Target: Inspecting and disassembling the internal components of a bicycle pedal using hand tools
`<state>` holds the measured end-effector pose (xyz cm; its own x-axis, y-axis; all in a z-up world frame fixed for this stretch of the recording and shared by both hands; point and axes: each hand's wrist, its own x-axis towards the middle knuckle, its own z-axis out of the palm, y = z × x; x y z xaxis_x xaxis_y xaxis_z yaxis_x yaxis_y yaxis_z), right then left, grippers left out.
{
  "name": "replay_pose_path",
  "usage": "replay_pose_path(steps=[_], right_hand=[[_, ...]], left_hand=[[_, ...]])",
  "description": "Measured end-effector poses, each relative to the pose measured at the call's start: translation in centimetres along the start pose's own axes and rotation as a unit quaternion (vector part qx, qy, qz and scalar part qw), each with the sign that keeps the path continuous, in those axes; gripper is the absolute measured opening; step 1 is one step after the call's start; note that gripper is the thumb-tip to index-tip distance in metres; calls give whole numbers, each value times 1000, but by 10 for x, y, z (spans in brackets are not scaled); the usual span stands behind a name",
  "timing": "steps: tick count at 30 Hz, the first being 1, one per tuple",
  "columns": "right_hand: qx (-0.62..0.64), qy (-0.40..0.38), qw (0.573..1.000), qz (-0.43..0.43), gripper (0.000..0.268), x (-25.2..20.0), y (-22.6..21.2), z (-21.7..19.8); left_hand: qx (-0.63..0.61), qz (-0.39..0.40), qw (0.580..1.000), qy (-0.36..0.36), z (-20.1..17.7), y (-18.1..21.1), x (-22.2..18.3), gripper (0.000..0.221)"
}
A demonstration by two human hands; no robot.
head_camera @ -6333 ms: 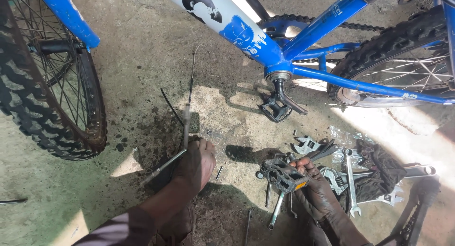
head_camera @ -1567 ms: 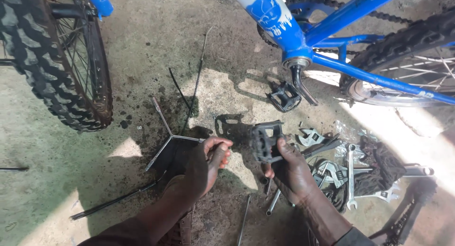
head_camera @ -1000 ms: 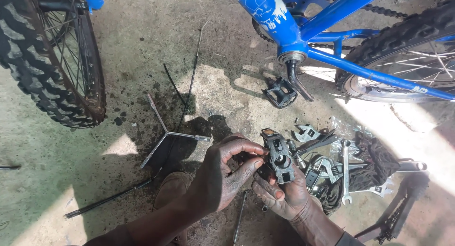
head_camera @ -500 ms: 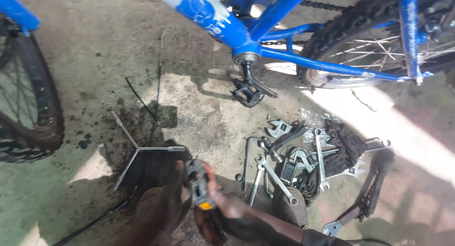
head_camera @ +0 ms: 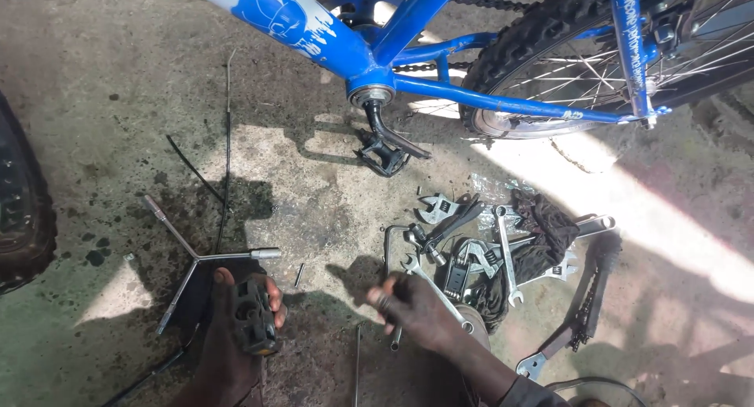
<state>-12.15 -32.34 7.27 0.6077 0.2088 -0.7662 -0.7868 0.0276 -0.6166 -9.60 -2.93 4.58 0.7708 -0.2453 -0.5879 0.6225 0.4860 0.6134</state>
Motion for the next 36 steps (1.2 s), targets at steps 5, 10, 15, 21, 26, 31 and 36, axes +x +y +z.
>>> replay_pose_path(steps=[5,10,15,21,26,31,36], right_hand=[[-538,392,728,-161,2,1,-19,-68],[-582,379,703,-153,22,16,0,-104],[-545,328,739,-223,23,9,-29,-87],[-578,264,729,-254,26,19,-17,-105],[-634,227,683,-282,29,24,-13,-113],[-580,186,767,-204,31,15,-38,-101],[-589,118,760,-248,26,28,-30,-130]], left_hand=[[28,-16,999,-15,19,6,-11,73],[96,-55,993,35,45,25,-23,72],[232,-141,949,161,107,69,-42,59],[79,-45,996,13,45,4,-8,37],[305,66,950,2,65,21,-16,45],[163,23,984,-66,62,28,-17,46],[146,12,986,-79,58,31,-17,50]])
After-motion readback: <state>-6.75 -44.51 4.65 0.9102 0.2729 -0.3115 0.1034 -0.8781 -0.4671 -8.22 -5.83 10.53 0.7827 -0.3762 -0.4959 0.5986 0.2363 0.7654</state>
